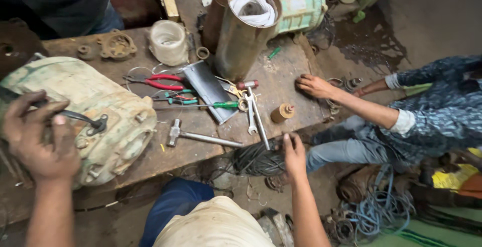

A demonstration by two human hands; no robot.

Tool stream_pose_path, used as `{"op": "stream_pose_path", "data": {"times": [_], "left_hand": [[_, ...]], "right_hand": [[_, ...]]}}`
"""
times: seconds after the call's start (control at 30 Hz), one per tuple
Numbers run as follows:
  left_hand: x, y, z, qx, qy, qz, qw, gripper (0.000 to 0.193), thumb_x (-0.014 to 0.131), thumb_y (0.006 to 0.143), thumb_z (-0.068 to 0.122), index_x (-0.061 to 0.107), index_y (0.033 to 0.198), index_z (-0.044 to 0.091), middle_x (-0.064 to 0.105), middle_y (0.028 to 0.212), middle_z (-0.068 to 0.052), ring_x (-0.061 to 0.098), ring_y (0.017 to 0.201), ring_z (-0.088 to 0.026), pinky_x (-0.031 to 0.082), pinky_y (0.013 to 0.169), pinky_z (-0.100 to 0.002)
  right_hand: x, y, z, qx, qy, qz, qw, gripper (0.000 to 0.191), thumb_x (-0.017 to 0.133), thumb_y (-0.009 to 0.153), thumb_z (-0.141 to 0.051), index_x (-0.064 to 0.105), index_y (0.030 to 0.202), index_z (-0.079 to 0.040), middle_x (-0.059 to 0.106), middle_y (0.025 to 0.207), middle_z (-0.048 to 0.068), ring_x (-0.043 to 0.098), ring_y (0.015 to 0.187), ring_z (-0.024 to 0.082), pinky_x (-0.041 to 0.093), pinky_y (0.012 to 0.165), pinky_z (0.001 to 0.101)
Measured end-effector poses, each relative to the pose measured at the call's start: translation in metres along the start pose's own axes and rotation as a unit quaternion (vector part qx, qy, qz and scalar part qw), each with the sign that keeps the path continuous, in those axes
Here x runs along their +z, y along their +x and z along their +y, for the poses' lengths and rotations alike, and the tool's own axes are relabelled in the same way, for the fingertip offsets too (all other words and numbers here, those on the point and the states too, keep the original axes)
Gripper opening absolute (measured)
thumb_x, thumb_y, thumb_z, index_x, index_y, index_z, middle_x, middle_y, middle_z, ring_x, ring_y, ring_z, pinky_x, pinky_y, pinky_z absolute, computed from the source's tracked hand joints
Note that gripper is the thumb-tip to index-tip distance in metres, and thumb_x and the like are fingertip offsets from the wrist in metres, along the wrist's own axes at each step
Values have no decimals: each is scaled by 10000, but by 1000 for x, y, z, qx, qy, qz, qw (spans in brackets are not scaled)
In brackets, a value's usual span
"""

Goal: The person uses a wrench to tighten bolts on a cylindrical electrical motor housing. They then insert and tighten additional bolts by hand and with the wrench, securing the motor casing while working at a cluttered bench.

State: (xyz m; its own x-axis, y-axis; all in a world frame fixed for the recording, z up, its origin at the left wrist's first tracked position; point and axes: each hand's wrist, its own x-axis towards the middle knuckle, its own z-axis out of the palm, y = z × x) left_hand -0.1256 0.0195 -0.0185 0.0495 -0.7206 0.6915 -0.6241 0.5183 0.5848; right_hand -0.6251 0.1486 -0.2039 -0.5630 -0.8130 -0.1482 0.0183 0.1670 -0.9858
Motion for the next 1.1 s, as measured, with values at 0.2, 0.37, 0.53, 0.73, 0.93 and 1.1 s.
{"op": "stream_pose_path", "data": {"times": [0.2,0.37,0.53,0.73,0.93,1.1], "left_hand": [[11,-20,-32,-31,-102,-32,994,378,503,1217,318,610,1231,-45,539,1379,-202,560,1228,-295,447,1090,-410],[21,-70,-106,-70,-71,-53,994,300,460,1229,225,569,1273,-51,607,1227,-180,595,1090,-273,467,997,-375],[24,-145,-193,-188,77,-131,970,260,501,1181,159,553,1298,-67,625,1202,-212,607,1047,-303,484,960,-393],[9,-174,-242,-227,184,-227,929,265,550,1122,79,535,1328,-86,647,1172,-249,622,996,-339,504,915,-413],[20,-136,-206,-245,134,-174,944,358,566,1136,215,541,1329,-86,635,1112,-211,594,938,-297,480,869,-396],[19,-81,-123,-196,-67,-63,976,566,421,1245,480,564,1322,-62,554,1098,-86,515,980,-167,420,910,-330]], "right_hand": [[-15,46,-34,-39,-93,48,994,321,574,1049,-277,673,1207,-16,747,1004,45,669,837,111,541,760,270],[-26,97,-37,-75,-233,118,962,263,613,1018,-274,720,1160,-80,752,940,67,698,770,135,543,672,294],[-46,163,-12,-174,-361,123,908,225,651,992,-222,739,1147,-85,755,975,143,731,896,268,558,834,365],[-34,255,15,-340,-432,42,834,384,710,937,-186,681,1280,-17,573,1350,293,538,1213,486,441,1005,500],[-24,267,27,-335,-494,4,802,252,719,931,-126,745,1181,-111,644,1249,216,592,1165,445,480,1017,481],[-30,257,30,-293,-496,12,817,216,719,882,-91,723,1097,-81,644,1054,229,623,985,450,513,860,502]]}}
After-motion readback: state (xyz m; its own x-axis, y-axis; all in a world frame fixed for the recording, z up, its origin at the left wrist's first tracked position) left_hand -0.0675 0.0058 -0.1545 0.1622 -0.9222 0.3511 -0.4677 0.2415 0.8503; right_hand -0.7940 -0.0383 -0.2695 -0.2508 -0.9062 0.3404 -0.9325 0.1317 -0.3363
